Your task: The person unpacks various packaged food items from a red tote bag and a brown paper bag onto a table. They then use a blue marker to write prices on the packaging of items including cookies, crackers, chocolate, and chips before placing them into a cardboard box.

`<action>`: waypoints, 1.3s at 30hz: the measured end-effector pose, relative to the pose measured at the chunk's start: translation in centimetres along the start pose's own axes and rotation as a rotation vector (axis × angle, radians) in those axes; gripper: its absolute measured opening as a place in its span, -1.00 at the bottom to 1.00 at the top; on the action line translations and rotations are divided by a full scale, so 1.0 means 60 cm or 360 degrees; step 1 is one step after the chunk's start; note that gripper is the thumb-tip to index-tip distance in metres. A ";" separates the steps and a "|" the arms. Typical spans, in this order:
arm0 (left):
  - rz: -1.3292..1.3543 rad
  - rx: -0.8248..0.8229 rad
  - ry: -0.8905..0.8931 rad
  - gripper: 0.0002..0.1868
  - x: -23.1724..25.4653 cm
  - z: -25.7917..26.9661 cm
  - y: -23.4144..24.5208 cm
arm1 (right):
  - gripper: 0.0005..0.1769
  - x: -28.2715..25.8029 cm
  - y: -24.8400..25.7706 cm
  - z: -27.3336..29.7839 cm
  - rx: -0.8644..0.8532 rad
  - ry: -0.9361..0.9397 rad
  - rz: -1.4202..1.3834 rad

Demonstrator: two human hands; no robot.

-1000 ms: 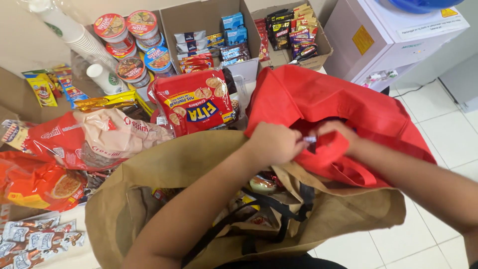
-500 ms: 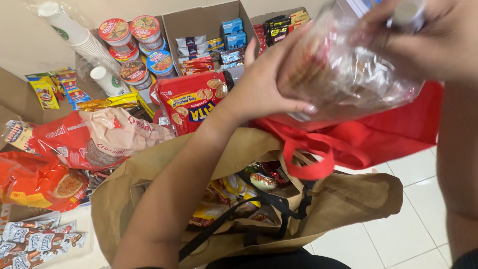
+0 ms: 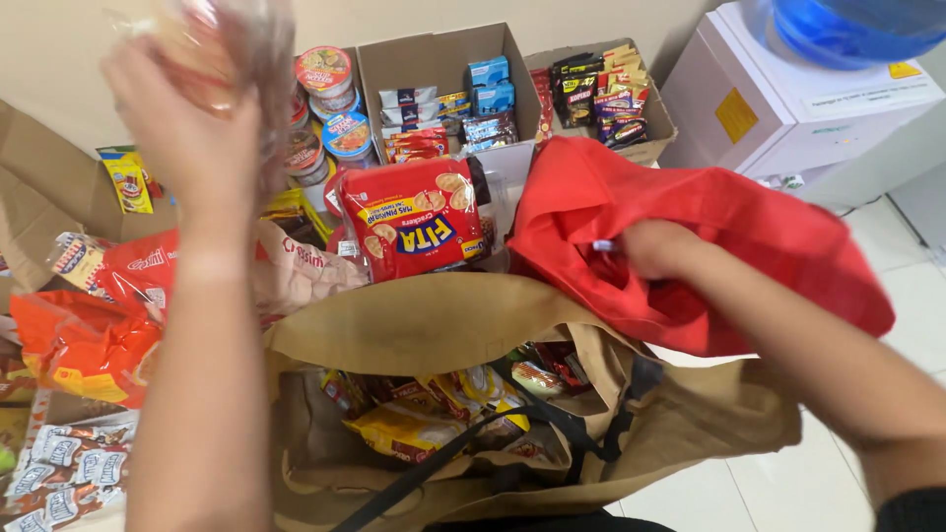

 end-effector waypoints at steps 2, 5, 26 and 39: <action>-0.0434 -0.0125 -0.0074 -0.42 -0.026 0.060 -0.069 | -0.51 0.016 -0.040 -0.069 0.0138 0.0208 -0.0307; -0.0752 -0.0683 -0.0179 -0.49 -0.046 0.167 -0.135 | -0.44 0.020 -0.069 -0.144 0.0208 0.0286 -0.0355; 0.0573 -0.1513 -0.1019 -0.53 0.619 0.182 -0.077 | 0.17 0.038 0.080 0.154 0.0123 -0.0012 0.0041; 0.1475 -0.1443 0.0513 -0.33 0.542 0.119 0.026 | -0.14 0.109 0.309 0.363 0.1069 0.0691 -0.1752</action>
Point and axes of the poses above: each hand's wrist, its own z-axis away from the middle knuckle, its own y-axis out of the back of the hand, x = y × z, the point moved 3 cm from there along -z, towards the middle knuckle, and after that the axes turned 15 degrees about -z, right-handed, at the moved point
